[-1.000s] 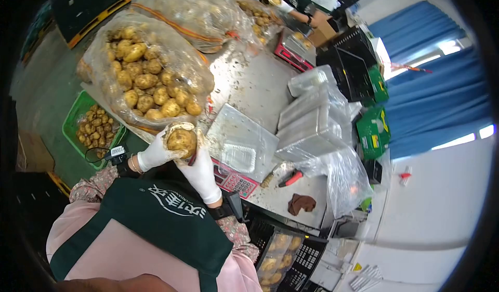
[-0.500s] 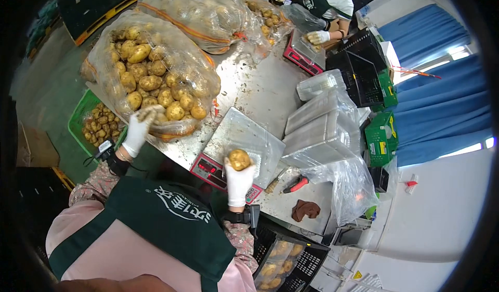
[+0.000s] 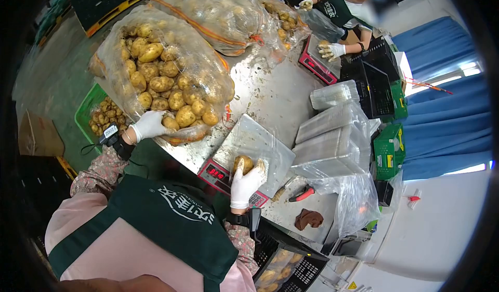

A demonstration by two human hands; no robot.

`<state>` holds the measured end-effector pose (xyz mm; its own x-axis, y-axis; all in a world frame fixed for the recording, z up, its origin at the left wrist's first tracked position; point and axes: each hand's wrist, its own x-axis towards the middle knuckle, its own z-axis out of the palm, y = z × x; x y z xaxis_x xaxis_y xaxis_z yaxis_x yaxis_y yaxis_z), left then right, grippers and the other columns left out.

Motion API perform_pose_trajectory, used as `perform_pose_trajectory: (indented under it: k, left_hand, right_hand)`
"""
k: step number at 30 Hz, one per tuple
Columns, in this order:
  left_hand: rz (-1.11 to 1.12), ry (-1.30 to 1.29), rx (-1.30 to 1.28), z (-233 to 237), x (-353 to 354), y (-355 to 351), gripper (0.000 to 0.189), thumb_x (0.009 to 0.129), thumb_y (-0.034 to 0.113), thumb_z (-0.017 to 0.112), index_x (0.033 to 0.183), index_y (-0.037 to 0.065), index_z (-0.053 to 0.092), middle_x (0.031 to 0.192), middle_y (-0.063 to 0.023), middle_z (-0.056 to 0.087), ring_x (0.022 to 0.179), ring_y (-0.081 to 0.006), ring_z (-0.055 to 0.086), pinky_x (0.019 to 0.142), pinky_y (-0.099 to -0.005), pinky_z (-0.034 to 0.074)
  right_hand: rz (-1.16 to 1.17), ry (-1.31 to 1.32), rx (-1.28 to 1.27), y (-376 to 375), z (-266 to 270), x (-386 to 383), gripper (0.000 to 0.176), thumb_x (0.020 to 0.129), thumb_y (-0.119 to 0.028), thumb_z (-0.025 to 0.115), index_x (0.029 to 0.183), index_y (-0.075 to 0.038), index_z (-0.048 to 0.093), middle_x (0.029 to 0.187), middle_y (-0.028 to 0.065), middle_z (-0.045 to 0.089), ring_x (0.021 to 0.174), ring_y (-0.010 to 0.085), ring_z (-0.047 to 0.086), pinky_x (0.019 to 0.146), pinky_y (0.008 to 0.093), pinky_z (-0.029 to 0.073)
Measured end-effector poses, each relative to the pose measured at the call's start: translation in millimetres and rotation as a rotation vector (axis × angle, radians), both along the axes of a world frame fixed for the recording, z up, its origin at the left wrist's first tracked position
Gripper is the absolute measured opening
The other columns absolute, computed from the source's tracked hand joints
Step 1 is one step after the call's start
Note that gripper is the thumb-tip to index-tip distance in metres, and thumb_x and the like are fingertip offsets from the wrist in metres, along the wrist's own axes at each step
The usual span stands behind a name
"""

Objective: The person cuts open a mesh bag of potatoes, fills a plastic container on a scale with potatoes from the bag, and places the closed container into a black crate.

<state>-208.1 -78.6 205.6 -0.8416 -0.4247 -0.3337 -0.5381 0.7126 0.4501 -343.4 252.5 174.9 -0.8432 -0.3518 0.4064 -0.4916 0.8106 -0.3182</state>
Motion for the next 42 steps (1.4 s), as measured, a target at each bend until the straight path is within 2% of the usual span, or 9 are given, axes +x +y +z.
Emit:
perform_pose_trajectory:
  k: [9, 11, 17, 20, 27, 28, 33, 35, 42]
  left_hand:
    - [0.459, 0.685, 0.299, -30.0, 27.6, 7.5, 0.045, 0.073, 0.016, 0.083, 0.109, 0.000, 0.061, 0.104, -0.0113, 0.065, 0.093, -0.0195, 0.065, 0.082, -0.0318, 0.053]
    - [0.725, 0.891, 0.918, -23.7, 32.9, 1.2, 0.040, 0.083, 0.014, 0.075, 0.117, 0.001, 0.057, 0.106, -0.0089, 0.064, 0.094, -0.0149, 0.063, 0.079, -0.0291, 0.054]
    - [0.726, 1.022, 1.458, -16.5, 45.2, 5.3, 0.035, 0.100, 0.027, 0.052, 0.123, 0.000, 0.052, 0.110, -0.0114, 0.065, 0.087, -0.0248, 0.068, 0.065, -0.0303, 0.055]
    - [0.622, 0.873, 1.421, -22.7, 51.0, 14.8, 0.036, 0.100, 0.026, 0.053, 0.124, -0.001, 0.053, 0.110, -0.0107, 0.066, 0.090, -0.0206, 0.068, 0.071, -0.0301, 0.055]
    - [0.312, 0.735, 0.980, -17.1, 31.6, 41.4, 0.030, 0.096, 0.013, 0.058, 0.118, -0.007, 0.060, 0.095, -0.0099, 0.068, 0.068, -0.0122, 0.065, 0.059, -0.0237, 0.054]
    - [0.374, 0.590, 1.152, -9.7, 31.7, 37.2, 0.025, 0.093, 0.007, 0.059, 0.114, -0.007, 0.064, 0.108, -0.0099, 0.070, 0.097, -0.0131, 0.064, 0.084, -0.0249, 0.050]
    - [0.263, 0.764, 0.175, -12.7, -4.0, 23.5, 0.030, 0.084, 0.014, 0.067, 0.107, -0.005, 0.065, 0.101, -0.0199, 0.068, 0.092, -0.0307, 0.066, 0.083, -0.0339, 0.052]
    - [0.193, 0.381, -0.148, -24.9, -16.0, 19.0, 0.042, 0.079, 0.026, 0.071, 0.108, -0.003, 0.065, 0.103, -0.0212, 0.067, 0.096, -0.0351, 0.063, 0.085, -0.0386, 0.052]
    - [0.063, 0.115, -0.207, -33.1, -37.9, 26.4, 0.076, 0.069, 0.042, 0.076, 0.124, -0.006, 0.054, 0.129, -0.0334, 0.051, 0.116, -0.0390, 0.055, 0.097, -0.0379, 0.047]
  right_hand:
    - [0.398, -0.156, -0.305, -82.6, 39.1, 18.0, 0.038, 0.085, -0.009, 0.068, 0.119, 0.005, 0.057, 0.116, 0.0219, 0.061, 0.107, 0.0364, 0.059, 0.095, 0.0389, 0.046]
    - [0.463, -0.283, -0.360, -102.4, 44.6, 24.1, 0.035, 0.087, -0.007, 0.066, 0.119, 0.003, 0.058, 0.116, 0.0219, 0.062, 0.107, 0.0337, 0.060, 0.093, 0.0365, 0.048]
    - [0.563, -0.632, -0.503, -138.4, 27.8, 40.3, 0.037, 0.088, -0.009, 0.066, 0.122, 0.003, 0.057, 0.108, 0.0199, 0.065, 0.098, 0.0280, 0.065, 0.087, 0.0343, 0.050]
    - [0.596, -1.013, -0.662, -151.5, 21.0, 46.2, 0.041, 0.093, -0.013, 0.064, 0.130, 0.002, 0.053, 0.108, 0.0102, 0.066, 0.094, 0.0119, 0.061, 0.084, 0.0260, 0.049]
    - [0.437, -1.342, -0.893, -149.0, 45.2, 46.6, 0.031, 0.093, -0.013, 0.062, 0.119, 0.003, 0.056, 0.109, 0.0083, 0.064, 0.095, 0.0142, 0.061, 0.086, 0.0274, 0.049]
    - [0.419, -1.276, -0.908, -142.3, 56.5, 44.9, 0.030, 0.093, -0.015, 0.063, 0.117, 0.003, 0.057, 0.107, 0.0087, 0.064, 0.095, 0.0146, 0.061, 0.086, 0.0270, 0.049]
    - [0.049, -0.618, -0.583, -80.4, 62.5, 10.7, 0.044, 0.086, -0.019, 0.073, 0.119, 0.003, 0.054, 0.106, 0.0160, 0.065, 0.094, 0.0205, 0.063, 0.087, 0.0323, 0.049]
    - [-0.122, -0.453, -0.509, -50.3, 64.6, -4.2, 0.047, 0.085, -0.022, 0.073, 0.120, 0.003, 0.053, 0.105, 0.0197, 0.065, 0.094, 0.0260, 0.064, 0.087, 0.0350, 0.050]
    - [-0.239, -0.335, -0.310, 19.5, -4.1, -43.9, 0.058, 0.091, -0.027, 0.063, 0.132, 0.010, 0.044, 0.128, 0.0320, 0.053, 0.119, 0.0402, 0.053, 0.100, 0.0405, 0.043]
